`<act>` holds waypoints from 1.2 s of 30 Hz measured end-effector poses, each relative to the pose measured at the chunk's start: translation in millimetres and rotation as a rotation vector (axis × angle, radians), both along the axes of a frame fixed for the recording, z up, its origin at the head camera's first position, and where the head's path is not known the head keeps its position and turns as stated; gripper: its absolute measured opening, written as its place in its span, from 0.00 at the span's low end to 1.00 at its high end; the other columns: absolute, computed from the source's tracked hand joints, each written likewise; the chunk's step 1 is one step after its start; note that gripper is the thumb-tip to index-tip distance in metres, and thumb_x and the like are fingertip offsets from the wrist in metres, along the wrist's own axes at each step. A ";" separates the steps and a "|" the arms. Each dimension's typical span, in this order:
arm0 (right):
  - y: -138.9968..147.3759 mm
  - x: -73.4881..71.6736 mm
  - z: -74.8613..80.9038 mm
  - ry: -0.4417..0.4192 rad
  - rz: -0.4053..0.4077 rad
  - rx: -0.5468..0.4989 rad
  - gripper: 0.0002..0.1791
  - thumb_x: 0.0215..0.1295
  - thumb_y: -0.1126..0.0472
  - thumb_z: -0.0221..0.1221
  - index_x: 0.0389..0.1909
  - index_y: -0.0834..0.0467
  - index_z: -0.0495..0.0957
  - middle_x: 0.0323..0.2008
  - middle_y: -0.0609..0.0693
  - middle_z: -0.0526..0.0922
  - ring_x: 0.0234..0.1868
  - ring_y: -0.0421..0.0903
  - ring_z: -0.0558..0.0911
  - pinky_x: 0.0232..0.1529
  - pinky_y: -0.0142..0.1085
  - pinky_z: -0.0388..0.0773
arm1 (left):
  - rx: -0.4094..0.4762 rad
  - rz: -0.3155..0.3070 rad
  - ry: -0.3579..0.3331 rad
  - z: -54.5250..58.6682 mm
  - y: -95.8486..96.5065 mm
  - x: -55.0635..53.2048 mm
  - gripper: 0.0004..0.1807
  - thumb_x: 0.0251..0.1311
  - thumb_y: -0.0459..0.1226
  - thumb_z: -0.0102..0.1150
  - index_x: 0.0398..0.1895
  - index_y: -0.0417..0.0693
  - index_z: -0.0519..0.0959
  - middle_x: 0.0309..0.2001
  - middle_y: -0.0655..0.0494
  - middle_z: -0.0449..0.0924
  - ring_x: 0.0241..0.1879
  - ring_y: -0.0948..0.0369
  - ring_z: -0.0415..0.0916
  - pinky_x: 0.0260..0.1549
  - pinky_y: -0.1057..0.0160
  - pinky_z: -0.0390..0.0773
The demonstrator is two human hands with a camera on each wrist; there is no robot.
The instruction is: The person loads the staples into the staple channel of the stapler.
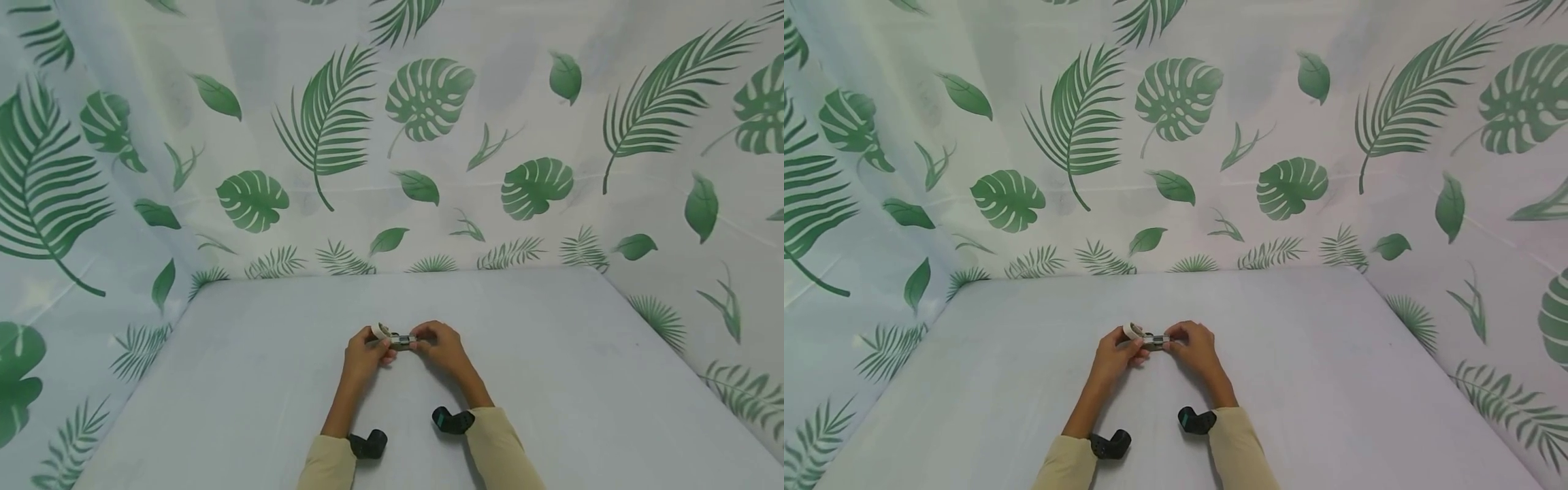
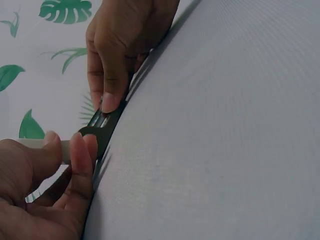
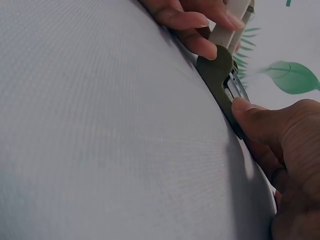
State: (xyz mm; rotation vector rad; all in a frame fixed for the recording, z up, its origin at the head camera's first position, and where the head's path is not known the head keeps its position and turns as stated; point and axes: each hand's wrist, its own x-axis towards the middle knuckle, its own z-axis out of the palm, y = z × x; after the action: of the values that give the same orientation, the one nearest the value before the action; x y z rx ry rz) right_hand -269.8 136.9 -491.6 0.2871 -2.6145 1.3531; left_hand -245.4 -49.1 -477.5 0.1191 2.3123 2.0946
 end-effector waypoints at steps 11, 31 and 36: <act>-0.4 2.5 -0.3 0.021 -0.029 0.041 0.09 0.52 0.66 0.71 0.35 0.59 0.84 0.35 0.53 0.87 0.43 0.53 0.84 0.53 0.53 0.74 | -0.381 0.063 0.114 4.0 15.6 -2.4 0.15 0.64 0.32 0.60 0.53 0.36 0.77 0.38 0.44 0.83 0.26 0.60 0.81 0.22 0.70 0.79; -3.2 6.2 -3.6 0.036 -0.051 0.044 0.09 0.52 0.65 0.71 0.34 0.58 0.83 0.33 0.50 0.87 0.40 0.49 0.85 0.50 0.51 0.75 | -1.000 0.150 0.390 14.3 33.2 -1.9 0.14 0.56 0.36 0.67 0.47 0.46 0.83 0.36 0.53 0.76 0.21 0.60 0.71 0.21 0.62 0.75; -2.4 3.9 -1.7 0.046 -0.050 0.032 0.11 0.52 0.66 0.71 0.36 0.60 0.83 0.35 0.51 0.87 0.41 0.50 0.84 0.51 0.52 0.75 | -0.956 0.140 0.328 17.7 32.4 -4.3 0.15 0.56 0.39 0.68 0.47 0.49 0.86 0.35 0.53 0.76 0.25 0.61 0.74 0.22 0.62 0.76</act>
State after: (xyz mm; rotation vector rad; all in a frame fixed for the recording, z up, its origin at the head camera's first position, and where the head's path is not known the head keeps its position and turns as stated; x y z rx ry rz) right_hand -265.9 134.6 -493.3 0.2528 -2.5891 1.2748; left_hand -249.8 -16.7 -459.8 0.2916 3.2977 0.8310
